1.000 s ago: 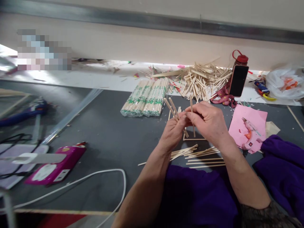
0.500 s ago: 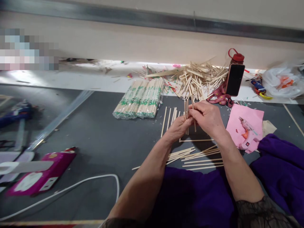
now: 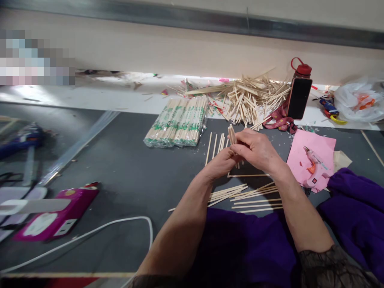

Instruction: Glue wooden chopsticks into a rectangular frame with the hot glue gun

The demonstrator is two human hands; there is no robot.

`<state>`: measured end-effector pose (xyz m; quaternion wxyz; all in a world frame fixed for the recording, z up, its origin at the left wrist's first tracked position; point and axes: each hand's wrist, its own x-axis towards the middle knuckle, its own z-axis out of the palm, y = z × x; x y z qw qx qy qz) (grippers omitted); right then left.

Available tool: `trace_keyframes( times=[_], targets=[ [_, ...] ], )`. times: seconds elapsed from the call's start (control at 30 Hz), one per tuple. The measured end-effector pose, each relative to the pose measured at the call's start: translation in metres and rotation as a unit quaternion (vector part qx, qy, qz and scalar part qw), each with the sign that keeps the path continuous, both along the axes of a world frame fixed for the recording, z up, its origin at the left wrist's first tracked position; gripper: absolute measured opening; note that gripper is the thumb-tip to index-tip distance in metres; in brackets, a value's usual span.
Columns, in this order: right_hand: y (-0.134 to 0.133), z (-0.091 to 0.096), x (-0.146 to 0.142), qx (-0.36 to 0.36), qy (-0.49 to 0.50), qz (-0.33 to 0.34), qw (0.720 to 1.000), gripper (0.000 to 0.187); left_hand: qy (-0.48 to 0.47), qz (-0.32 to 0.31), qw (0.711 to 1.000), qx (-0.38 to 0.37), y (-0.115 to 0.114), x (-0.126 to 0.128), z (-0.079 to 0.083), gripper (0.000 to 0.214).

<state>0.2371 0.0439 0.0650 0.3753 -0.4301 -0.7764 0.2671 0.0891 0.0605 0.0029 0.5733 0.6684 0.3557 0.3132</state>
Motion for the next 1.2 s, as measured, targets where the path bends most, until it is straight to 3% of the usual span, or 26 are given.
trace_keyframes(
  times=[0.23, 0.5, 0.77, 1.2],
  targets=[
    [-0.003, 0.001, -0.011, -0.019, 0.012, -0.015, 1.000, 0.013, 0.003, 0.039, 0.999, 0.022, -0.002, 0.002, -0.005, 0.017],
    [0.000, 0.002, -0.002, 0.003, -0.007, -0.074, 0.997, 0.025, 0.035, 0.024, 0.997, 0.067, -0.002, -0.016, 0.009, 0.013],
    [-0.004, 0.005, -0.008, 0.066, -0.021, -0.098, 0.993, 0.027, 0.066, 0.049, 0.996, -0.027, -0.003, -0.013, 0.007, 0.010],
    [0.003, -0.004, -0.001, 0.033, -0.028, -0.048, 0.998, 0.026, 0.063, 0.071, 0.994, -0.058, 0.000, -0.007, -0.010, 0.007]
  ],
)
